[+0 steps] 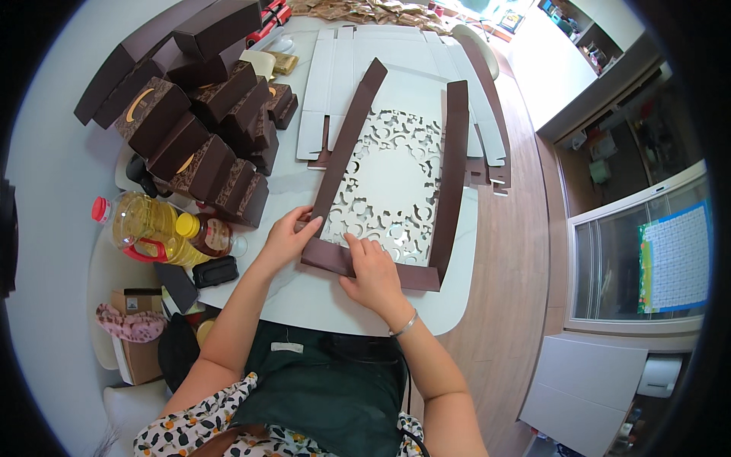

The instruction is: The person assembles a decorative box by folding and interlocking brown cardboard side panels with a white perforated base. They align the edges, fold the flaps, and press the joints to secure the structure on a white table.

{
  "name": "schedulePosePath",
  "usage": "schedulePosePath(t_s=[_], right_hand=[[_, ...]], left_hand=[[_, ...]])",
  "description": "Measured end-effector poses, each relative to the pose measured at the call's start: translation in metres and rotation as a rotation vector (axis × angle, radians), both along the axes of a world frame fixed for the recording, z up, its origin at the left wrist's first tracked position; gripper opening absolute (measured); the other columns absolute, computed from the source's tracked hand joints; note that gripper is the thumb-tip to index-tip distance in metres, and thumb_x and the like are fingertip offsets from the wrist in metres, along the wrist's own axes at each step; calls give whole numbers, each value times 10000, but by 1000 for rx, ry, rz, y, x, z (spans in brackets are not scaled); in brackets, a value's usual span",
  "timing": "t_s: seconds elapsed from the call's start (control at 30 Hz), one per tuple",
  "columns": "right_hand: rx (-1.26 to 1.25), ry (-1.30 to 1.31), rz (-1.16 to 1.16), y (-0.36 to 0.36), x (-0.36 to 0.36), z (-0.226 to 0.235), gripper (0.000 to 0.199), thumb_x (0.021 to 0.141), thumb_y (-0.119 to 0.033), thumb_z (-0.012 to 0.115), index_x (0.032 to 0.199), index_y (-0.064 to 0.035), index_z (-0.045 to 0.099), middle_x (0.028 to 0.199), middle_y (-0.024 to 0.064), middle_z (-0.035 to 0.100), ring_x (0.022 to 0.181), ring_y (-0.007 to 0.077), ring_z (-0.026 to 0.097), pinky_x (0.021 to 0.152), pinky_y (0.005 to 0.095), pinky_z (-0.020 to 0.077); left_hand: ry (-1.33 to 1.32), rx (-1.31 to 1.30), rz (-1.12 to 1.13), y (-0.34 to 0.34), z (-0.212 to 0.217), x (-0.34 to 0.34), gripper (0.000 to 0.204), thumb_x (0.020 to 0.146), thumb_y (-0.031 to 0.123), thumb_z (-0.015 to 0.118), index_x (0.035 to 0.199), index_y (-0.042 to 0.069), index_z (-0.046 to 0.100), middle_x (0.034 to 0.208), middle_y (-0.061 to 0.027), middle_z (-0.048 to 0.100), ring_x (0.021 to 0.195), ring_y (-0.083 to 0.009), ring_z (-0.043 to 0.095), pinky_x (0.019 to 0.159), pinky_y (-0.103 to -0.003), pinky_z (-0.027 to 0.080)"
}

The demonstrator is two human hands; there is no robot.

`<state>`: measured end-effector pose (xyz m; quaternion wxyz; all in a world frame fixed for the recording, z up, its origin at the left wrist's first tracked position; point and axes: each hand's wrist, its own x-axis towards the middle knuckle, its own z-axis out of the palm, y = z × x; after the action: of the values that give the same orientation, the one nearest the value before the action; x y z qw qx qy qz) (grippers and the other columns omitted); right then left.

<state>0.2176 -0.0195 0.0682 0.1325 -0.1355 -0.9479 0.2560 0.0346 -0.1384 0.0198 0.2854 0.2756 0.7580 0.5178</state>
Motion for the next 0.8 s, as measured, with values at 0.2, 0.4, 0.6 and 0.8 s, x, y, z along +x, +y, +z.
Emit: schedulePosePath(t_s=[0.2,0.4,0.6,0.8], right_hand=[[103,-3,-8,-5,-4,9,564,587,-131,816,1081,-34,561,944,114,530,807,297,552,697,377,419],[417,258,-47,-21,14,0,619,530,-263,882,1018,-77,550,868,78,516,749,260,529,667,366,382],[460,103,9,-30,27,3,303,667,-190,773,843,-89,548,816,45,519,699,216,528,585,337,377],[459,175,33,-26,24,-4,135,762,-143,656,814,-111,535,790,38,484,699,203,523,579,325,383]], left_hand=[[-103,-253,-101,42,1,-28,637,806,334,763,1247,-89,584,1042,-180,711,953,-234,698,824,-337,550],[-503,99,5,51,26,-5,556,752,138,779,1193,-46,494,1047,-114,628,911,-183,641,787,-315,540],[-91,359,-61,29,16,11,527,756,-30,748,1189,26,453,1132,-94,601,944,-149,644,860,-288,523],[13,443,-56,14,24,15,491,786,-32,658,1214,58,434,1099,-71,608,982,-163,640,889,-318,512]])
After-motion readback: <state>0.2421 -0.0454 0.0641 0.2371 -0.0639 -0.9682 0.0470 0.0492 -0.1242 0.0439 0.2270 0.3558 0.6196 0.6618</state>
